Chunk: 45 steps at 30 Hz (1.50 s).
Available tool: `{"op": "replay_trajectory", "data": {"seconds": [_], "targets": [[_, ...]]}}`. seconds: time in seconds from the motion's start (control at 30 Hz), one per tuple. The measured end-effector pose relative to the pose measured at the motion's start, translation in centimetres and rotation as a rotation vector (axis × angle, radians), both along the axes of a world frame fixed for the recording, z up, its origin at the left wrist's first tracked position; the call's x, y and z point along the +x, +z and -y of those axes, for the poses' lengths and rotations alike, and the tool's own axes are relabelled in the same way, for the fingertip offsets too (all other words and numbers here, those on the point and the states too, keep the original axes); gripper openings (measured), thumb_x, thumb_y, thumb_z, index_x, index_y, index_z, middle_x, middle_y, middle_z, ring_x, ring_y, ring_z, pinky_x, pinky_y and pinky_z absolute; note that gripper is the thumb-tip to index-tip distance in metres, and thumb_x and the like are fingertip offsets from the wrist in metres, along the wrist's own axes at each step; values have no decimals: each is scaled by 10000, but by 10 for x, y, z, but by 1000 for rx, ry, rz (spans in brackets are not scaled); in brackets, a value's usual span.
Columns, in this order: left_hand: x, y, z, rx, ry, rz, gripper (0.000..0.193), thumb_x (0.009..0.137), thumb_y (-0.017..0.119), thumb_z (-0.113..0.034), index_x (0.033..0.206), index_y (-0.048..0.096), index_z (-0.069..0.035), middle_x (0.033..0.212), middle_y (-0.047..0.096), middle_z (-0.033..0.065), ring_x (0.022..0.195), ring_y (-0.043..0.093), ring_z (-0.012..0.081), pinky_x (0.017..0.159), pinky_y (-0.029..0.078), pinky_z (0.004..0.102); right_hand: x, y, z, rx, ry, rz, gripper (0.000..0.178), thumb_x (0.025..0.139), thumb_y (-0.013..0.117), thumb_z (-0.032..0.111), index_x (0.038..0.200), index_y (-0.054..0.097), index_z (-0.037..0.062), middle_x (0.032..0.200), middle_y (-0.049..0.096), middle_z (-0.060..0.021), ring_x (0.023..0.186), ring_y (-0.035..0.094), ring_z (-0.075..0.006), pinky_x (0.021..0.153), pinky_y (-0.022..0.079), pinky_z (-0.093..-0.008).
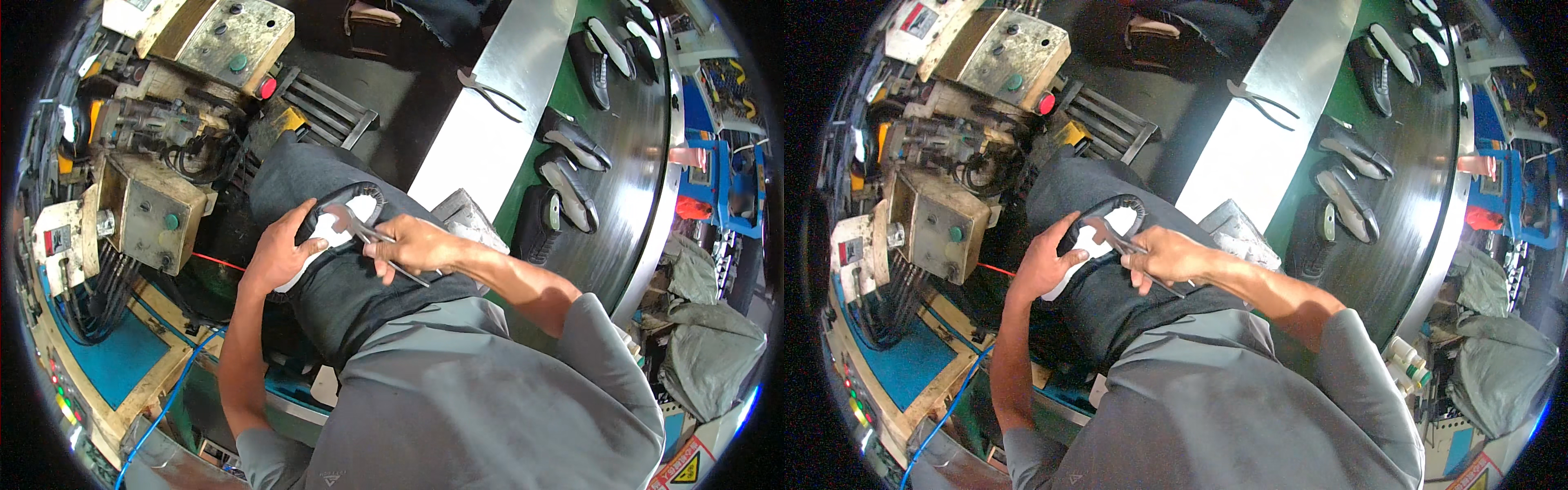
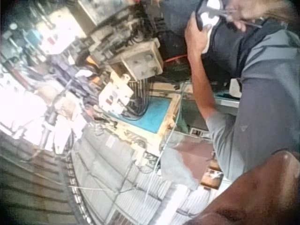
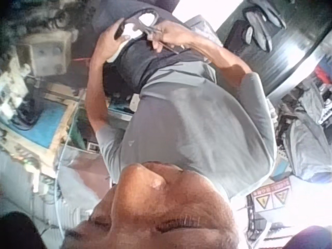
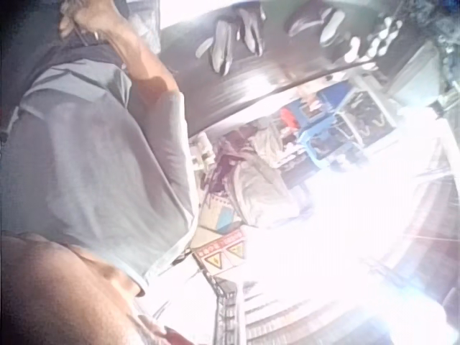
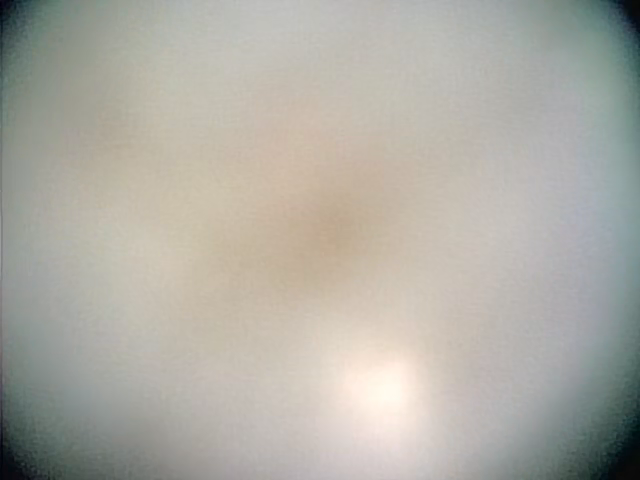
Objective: The recorder performs shoe assembly tasks including applying adhesive, positioning soles, and using a machine press.
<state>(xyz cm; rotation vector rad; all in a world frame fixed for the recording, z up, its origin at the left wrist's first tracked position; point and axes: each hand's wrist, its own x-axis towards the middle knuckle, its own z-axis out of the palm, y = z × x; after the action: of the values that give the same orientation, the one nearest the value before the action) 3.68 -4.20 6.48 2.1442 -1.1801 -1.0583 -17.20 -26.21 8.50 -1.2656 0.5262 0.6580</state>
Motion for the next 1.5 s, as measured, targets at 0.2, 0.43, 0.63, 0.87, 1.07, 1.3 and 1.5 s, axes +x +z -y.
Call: {"op": "replay_trajectory", "data": {"seconds": [0.2, 0.43, 0.63, 0.87, 1.07, 1.3, 1.5], "targets": [[-10, -1, -10, -87, 42, 11, 753, 949, 843, -256, 1581, 527, 4, 1491, 637, 306, 1395, 609, 478, 1166, 486, 492, -1, -10, -25, 376, -98, -134, 419, 1175, 578, 324, 1329, 598, -65, 1139, 718, -189, 994, 799, -306, 849, 715, -444], [-14, -4, -11, -104, 56, 46, 750, 956, 834, -256, 1579, 520, 20, 1489, 633, 311, 1380, 616, 479, 1151, 495, 492, 7, 2, -46, -42, -98, -49, 341, 1170, 586, 279, 1089, 699, -32, 839, 730, -99, 772, 791, -262, 666, 622, -395], [-17, -9, -4, -85, 113, 116, 731, 977, 819, -256, 1566, 516, 53, 1480, 633, 318, 1364, 620, 487, 1132, 505, 502, -3, -22, -57, -777, 21, 378, 402, 1152, 590, 282, 1003, 661, -84, 731, 705, -168, 676, 752, -318, 711, 627, -514], [-18, -11, -2, -86, 127, 118, 720, 978, 819, -231, 1575, 514, 32, 1485, 633, 309, 1381, 610, 485, 1130, 506, 497, 5, -11, -50, 399, -403, -140, 420, 1184, 551, 339, 1173, 659, -67, 984, 737, -137, 841, 770, -217, 719, 688, -376], [-21, -7, 4, -36, 108, 42, 742, 984, 809, -234, 1603, 488, 19, 1537, 595, 311, 1426, 576, 481, 1174, 479, 488, -24, -20, -33, -791, 79, 287, 383, 1134, 607, 285, 929, 668, -32, 743, 714, -211, 654, 725, -375, 634, 567, -482], [-10, -35, 13, -138, 244, -650, 612, 1180, 532, -392, 1629, 446, 15, 1503, 614, 309, 1413, 605, 430, 1192, 448, 450, -31, -11, -29, -1146, 385, 336, 116, 970, 621, 91, 1051, 650, 13, 983, 751, -236, 861, 786, -430, 743, 631, -539], [-10, -25, 18, -18, 82, -109, 524, 1127, 623, -367, 1455, 567, 37, 1256, 709, 346, 1203, 683, 515, 1023, 523, 516, -34, -14, -7, -1047, 50, 582, 163, 1030, 678, 161, 988, 621, 14, 853, 702, -231, 777, 732, -429, 687, 579, -510]]}}
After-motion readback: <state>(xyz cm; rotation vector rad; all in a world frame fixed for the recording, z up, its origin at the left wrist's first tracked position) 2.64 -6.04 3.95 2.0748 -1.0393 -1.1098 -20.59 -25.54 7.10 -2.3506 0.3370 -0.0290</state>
